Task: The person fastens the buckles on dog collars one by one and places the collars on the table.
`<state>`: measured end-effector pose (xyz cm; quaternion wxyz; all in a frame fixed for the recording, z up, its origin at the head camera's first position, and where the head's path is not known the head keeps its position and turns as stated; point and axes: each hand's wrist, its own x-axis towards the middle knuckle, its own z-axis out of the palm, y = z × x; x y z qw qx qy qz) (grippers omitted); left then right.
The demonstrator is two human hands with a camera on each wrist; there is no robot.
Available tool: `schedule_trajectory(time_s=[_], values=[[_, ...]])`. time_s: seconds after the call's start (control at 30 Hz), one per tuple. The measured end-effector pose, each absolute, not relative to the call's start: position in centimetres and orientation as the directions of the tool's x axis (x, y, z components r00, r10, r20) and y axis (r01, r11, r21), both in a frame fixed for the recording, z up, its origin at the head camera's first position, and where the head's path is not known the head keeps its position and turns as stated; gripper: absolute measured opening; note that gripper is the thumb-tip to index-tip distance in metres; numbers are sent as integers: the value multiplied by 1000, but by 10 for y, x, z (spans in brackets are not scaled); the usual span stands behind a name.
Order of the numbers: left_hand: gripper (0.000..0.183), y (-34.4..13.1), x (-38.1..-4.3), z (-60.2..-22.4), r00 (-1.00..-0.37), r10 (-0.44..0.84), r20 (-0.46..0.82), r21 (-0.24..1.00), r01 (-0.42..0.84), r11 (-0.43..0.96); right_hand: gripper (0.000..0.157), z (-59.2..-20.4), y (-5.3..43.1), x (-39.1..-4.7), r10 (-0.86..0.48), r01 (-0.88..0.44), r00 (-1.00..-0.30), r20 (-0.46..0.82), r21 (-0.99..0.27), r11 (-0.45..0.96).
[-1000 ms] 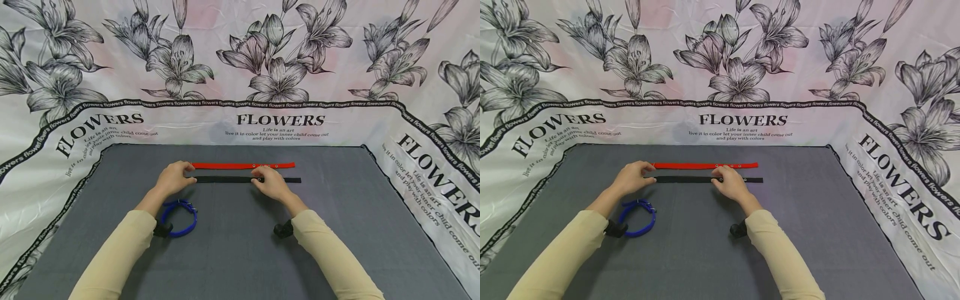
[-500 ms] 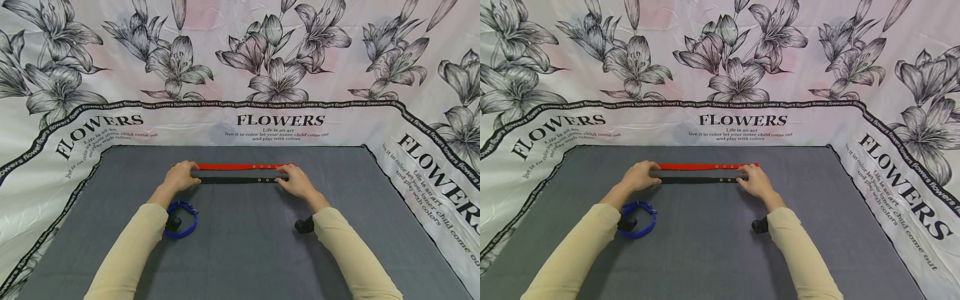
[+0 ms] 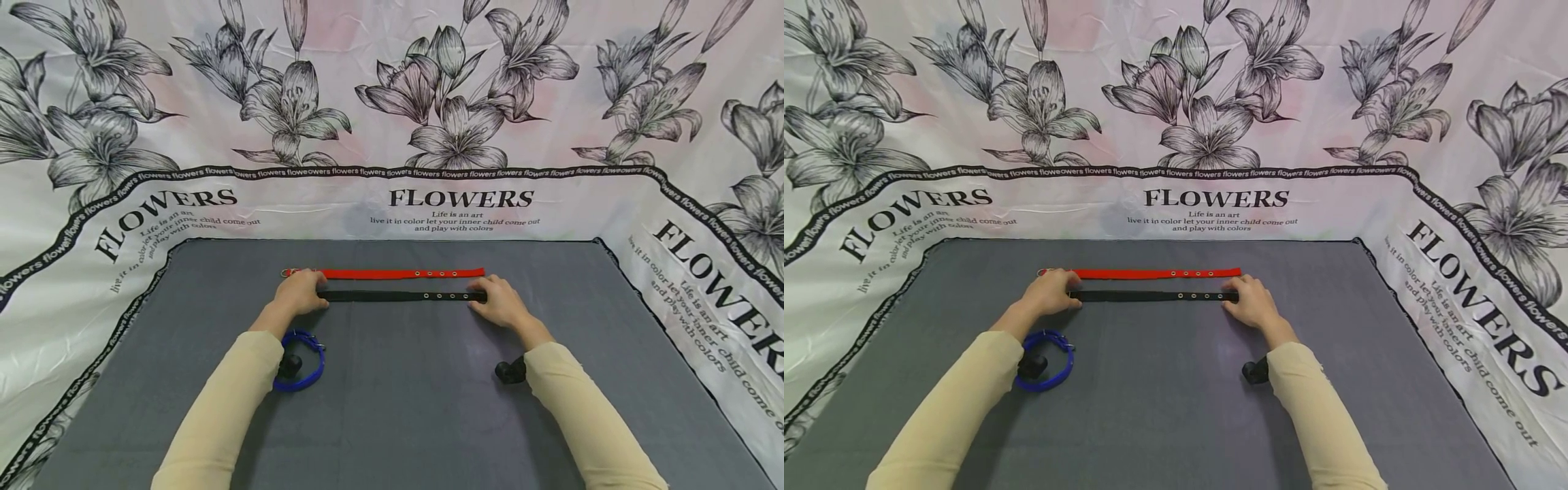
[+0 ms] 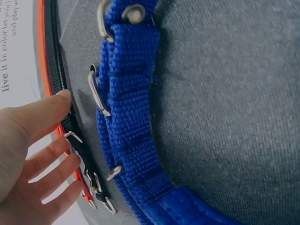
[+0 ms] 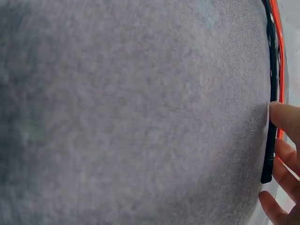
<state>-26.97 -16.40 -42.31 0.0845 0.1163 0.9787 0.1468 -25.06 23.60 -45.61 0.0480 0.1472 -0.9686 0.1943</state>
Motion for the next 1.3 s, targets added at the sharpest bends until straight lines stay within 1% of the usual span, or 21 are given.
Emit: schedule_trajectory(time_s=[0.17,0.3,0.47,0.57,0.73,0.93,1.1,1.3], values=[[43,-163,-270,-424,-951,263,-163,266,214,940,27,-455,236,-250,-264,-296,-954,139,-329,897],[40,-162,-270,-425,-951,267,-156,246,224,943,20,-456,236,-251,-255,-283,-958,129,-310,907],[30,-162,-269,-424,-952,261,-163,237,219,947,14,-457,235,-251,-252,-277,-960,120,-304,911],[24,-162,-269,-424,-948,265,-179,235,220,947,13,-458,235,-251,-252,-277,-960,120,-305,911],[21,-163,-268,-423,-943,280,-180,247,232,941,14,-458,237,-249,-259,-289,-956,134,-304,908],[22,-170,-262,-418,-940,315,-128,284,269,920,15,-456,241,-249,-282,-317,-947,154,-316,894],[25,-175,-259,-416,-937,344,-68,312,307,899,14,-450,241,-248,-296,-341,-939,174,-358,869],[26,-180,-254,-414,-938,346,-3,366,321,873,9,-442,241,-245,-289,-365,-925,245,-371,854]])
